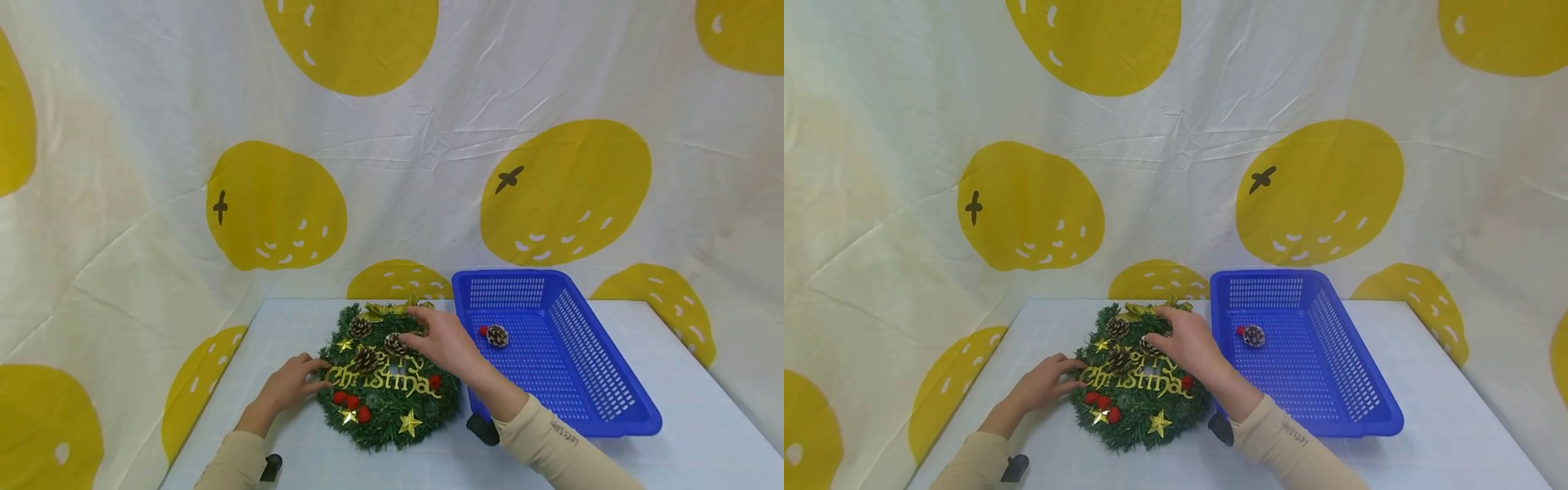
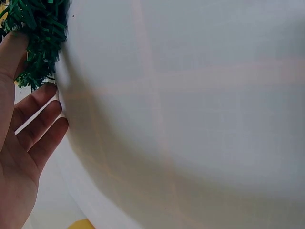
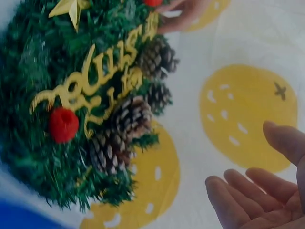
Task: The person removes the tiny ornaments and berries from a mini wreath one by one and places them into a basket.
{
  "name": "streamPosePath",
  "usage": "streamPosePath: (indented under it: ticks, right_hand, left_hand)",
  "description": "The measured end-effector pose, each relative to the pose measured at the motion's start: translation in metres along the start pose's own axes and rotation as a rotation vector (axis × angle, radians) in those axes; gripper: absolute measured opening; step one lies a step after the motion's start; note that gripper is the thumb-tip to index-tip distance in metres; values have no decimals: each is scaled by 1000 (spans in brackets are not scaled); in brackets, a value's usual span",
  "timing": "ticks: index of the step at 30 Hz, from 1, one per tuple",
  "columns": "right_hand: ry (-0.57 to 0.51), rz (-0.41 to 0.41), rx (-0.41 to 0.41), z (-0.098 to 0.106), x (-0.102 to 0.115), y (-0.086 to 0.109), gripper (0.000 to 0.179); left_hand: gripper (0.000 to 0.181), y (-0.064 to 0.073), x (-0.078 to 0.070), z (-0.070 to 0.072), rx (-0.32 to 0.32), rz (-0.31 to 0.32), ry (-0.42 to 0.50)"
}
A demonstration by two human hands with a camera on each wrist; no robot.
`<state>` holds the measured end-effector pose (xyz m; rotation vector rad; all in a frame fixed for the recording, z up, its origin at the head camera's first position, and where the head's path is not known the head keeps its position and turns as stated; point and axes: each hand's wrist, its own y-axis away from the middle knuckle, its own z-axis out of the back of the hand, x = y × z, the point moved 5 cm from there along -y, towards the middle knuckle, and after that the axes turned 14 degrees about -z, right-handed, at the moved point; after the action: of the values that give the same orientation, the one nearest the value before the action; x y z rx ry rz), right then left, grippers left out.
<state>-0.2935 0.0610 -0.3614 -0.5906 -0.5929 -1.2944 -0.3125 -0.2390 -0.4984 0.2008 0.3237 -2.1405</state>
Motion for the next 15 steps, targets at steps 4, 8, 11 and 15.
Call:
streamPosePath:
  ticks: [4, 8, 11, 15]
  right_hand:
    - [-30, 5, 2, -10, 1, 1, 54]
    - [-23, 8, 20, -20, 0, 1, 56]
    - [-13, 12, 46, -29, -1, 1, 56]
    - [-20, 24, 77, -41, -2, 1, 56]
  left_hand:
    - [40, 0, 1, -1, 1, 0, 1]
    - [39, 1, 0, 0, -1, 1, -4]
    - [39, 1, -1, 0, -2, -3, -5]
    - [38, 1, -1, 1, -8, -4, -4]
